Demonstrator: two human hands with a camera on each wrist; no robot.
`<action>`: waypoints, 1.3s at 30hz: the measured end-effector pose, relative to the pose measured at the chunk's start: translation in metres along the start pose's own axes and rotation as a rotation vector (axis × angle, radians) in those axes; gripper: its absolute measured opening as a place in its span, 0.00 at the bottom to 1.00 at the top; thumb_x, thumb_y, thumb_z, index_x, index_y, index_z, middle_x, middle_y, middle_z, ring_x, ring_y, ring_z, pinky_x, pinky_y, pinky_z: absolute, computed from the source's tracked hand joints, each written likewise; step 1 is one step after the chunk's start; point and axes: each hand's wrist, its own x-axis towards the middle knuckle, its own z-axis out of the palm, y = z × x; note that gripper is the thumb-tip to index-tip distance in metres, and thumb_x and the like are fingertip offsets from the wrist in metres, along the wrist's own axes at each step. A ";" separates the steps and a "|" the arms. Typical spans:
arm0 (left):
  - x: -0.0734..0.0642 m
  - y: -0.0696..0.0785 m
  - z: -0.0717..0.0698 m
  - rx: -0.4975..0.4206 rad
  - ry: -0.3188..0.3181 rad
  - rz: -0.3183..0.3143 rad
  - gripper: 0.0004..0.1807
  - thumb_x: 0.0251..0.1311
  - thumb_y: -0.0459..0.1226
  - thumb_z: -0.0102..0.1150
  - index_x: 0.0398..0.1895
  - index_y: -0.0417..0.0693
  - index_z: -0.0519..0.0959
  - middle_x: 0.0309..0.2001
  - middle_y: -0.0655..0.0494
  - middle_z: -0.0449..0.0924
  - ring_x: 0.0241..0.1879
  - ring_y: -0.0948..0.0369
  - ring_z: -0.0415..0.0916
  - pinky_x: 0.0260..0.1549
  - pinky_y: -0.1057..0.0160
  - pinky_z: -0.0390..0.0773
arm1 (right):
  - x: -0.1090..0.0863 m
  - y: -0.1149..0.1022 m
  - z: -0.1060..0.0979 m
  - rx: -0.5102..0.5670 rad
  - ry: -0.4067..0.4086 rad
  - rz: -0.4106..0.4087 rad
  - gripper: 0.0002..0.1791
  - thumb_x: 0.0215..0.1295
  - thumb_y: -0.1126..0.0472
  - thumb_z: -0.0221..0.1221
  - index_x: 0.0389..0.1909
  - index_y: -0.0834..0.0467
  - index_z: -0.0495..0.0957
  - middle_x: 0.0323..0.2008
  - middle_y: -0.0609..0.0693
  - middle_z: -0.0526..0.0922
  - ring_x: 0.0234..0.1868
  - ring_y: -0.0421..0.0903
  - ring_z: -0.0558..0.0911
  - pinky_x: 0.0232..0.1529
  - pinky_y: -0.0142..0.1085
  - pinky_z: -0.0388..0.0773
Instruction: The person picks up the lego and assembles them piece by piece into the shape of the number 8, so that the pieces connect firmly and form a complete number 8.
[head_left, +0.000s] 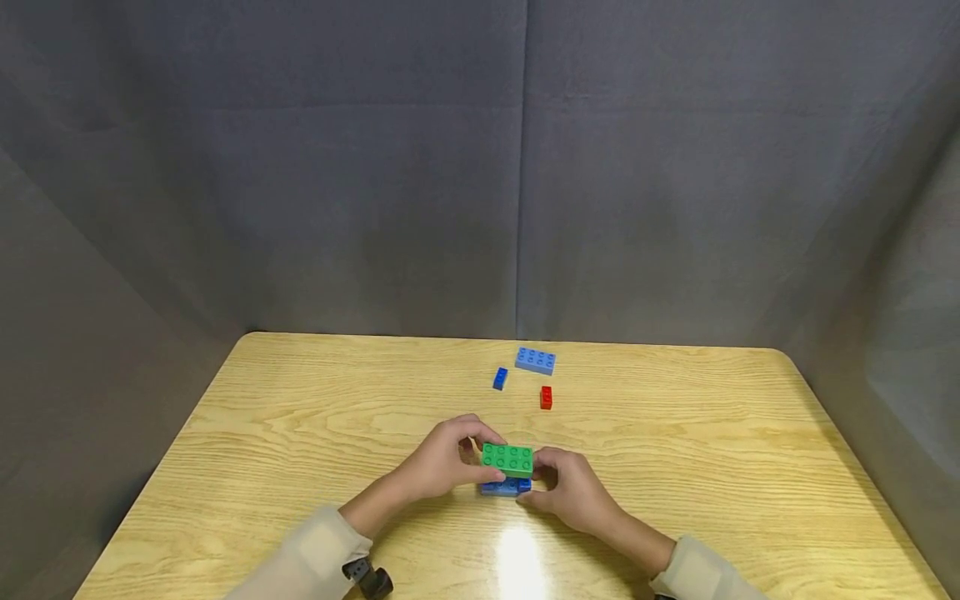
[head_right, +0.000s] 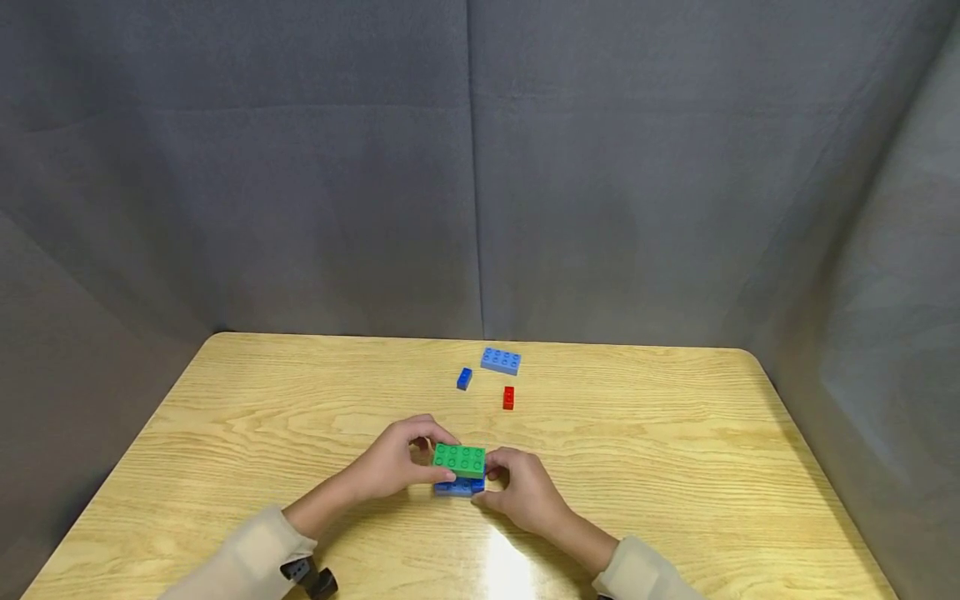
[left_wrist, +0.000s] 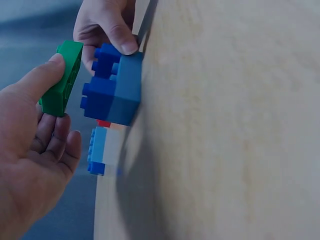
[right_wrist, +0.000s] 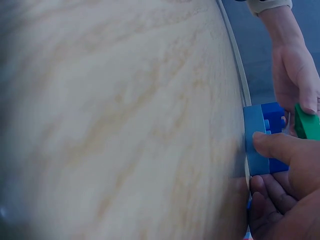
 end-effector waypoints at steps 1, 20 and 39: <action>-0.002 -0.001 0.000 -0.007 0.000 -0.006 0.18 0.45 0.46 0.72 0.42 0.62 0.81 0.35 0.66 0.75 0.37 0.55 0.71 0.35 0.58 0.77 | 0.000 0.000 0.000 0.007 -0.002 0.001 0.14 0.44 0.62 0.73 0.33 0.53 0.80 0.30 0.40 0.78 0.31 0.40 0.74 0.30 0.29 0.73; -0.011 -0.009 0.008 -0.041 0.015 0.005 0.19 0.44 0.46 0.73 0.42 0.59 0.81 0.36 0.66 0.76 0.36 0.56 0.72 0.33 0.60 0.77 | -0.001 -0.001 0.000 0.033 -0.007 -0.021 0.17 0.45 0.65 0.72 0.38 0.56 0.81 0.35 0.41 0.81 0.36 0.40 0.78 0.40 0.33 0.78; -0.010 -0.011 0.014 0.024 0.043 0.020 0.19 0.44 0.47 0.72 0.42 0.59 0.80 0.35 0.68 0.75 0.35 0.59 0.72 0.34 0.61 0.77 | 0.000 -0.002 0.000 0.032 -0.009 -0.009 0.15 0.44 0.65 0.73 0.35 0.54 0.81 0.32 0.41 0.79 0.34 0.42 0.76 0.34 0.32 0.76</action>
